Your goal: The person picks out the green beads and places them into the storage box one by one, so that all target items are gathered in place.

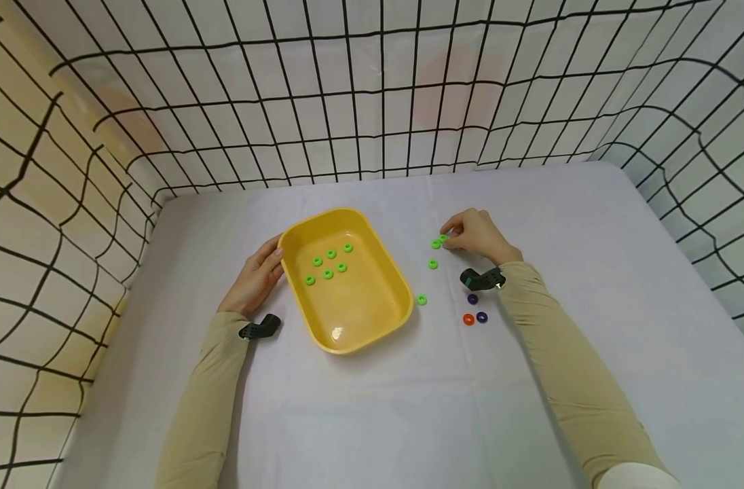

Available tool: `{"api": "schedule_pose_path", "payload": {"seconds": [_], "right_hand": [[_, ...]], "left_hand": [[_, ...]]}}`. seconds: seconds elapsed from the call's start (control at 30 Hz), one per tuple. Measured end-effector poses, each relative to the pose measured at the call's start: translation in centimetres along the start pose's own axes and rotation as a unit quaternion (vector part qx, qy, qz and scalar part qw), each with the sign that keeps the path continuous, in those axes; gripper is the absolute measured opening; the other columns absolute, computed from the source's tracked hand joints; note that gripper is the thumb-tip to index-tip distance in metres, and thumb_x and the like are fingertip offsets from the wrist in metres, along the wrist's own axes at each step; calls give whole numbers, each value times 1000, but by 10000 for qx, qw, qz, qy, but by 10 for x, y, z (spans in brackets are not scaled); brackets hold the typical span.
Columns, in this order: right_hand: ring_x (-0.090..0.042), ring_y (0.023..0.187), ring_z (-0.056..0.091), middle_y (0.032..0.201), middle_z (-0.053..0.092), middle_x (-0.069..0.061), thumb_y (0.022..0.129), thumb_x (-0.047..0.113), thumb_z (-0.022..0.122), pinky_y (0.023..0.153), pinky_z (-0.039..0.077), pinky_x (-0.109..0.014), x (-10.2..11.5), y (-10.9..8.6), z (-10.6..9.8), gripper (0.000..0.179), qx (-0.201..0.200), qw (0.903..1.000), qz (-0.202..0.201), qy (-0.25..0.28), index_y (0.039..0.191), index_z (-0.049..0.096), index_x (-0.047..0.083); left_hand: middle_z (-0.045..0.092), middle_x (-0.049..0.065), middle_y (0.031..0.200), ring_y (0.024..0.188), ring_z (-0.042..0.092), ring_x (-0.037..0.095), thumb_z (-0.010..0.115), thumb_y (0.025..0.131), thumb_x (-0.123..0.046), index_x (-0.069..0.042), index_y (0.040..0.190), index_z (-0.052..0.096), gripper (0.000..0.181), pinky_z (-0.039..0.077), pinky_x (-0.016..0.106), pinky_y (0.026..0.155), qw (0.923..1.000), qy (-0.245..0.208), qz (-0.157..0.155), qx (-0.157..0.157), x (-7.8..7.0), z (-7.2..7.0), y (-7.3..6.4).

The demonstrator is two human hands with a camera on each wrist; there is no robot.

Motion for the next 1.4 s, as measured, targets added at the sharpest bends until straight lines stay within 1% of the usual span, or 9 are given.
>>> {"api": "schedule_pose_path", "payload": {"seconds": [0.47,0.67,0.8,0.9,1.0,1.1,1.17,1.27,1.4], "right_hand": [[-17,64,51,77,61,-9,84,10,76,57,42,-26,-8,-4,4,31,-27,9998,164,72,112,71,-2],[-15,63,52,78,62,-8,83,12,77,56,42,-25,-11,-4,3,31,-72,9998,88,148,111,72,0],[-15,61,51,76,62,-7,82,11,77,54,40,-25,-4,-5,-1,30,-138,9995,-4,289,110,72,0],[-17,59,53,76,62,-9,82,10,78,52,41,-25,10,-4,-8,29,-212,9989,-134,400,109,72,-1],[-18,59,55,77,61,-9,83,10,78,51,43,-24,28,-3,-15,27,-302,9985,-268,364,107,72,0],[-17,59,55,79,62,-9,84,11,77,50,44,-23,52,-1,-21,26,-316,9981,-452,285,107,71,1],[-17,60,55,80,63,-9,85,12,77,51,47,-23,73,-1,-21,25,-284,9973,-630,230,106,71,2],[-17,60,56,79,63,-9,85,10,77,52,49,-23,108,1,-15,21,-137,9957,-911,109,103,71,1],[-19,66,55,78,64,-9,84,7,76,58,48,-24,150,6,7,17,258,9899,-1355,-330,98,72,0]], "left_hand": [[31,15,156,130,45,14,48,105,-25,-4,154,29,56,44,16,106,10000,66,-16,71,3,3,-1],[31,15,156,130,45,15,46,106,-24,-4,155,28,55,44,17,107,9999,-33,-33,101,5,3,-2],[32,15,155,129,46,15,46,106,-24,-3,154,28,56,44,17,106,9999,-33,15,132,3,3,-1],[33,15,155,127,46,15,49,105,-29,-3,154,29,59,44,16,106,9998,48,98,135,-1,2,0],[34,15,154,126,48,14,51,104,-31,-3,154,30,61,45,15,105,9998,69,135,139,-4,1,0],[34,15,154,126,47,15,50,104,-30,-3,154,30,60,45,16,105,9998,46,117,174,-4,2,1],[34,15,154,127,47,15,50,104,-29,-3,154,29,60,44,16,106,9998,44,88,184,-4,2,1],[34,15,154,127,47,15,49,104,-29,-3,154,28,60,44,17,107,9999,24,47,148,-3,1,1],[33,14,154,128,46,14,49,104,-29,-3,155,27,61,43,17,107,9999,8,30,104,-3,0,0]]}}
Point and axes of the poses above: each hand's wrist, its own y-axis towards the middle knuckle, its own z-axis out of the palm, x = y × z, the point moved 6 cm from there along y, towards the middle knuckle
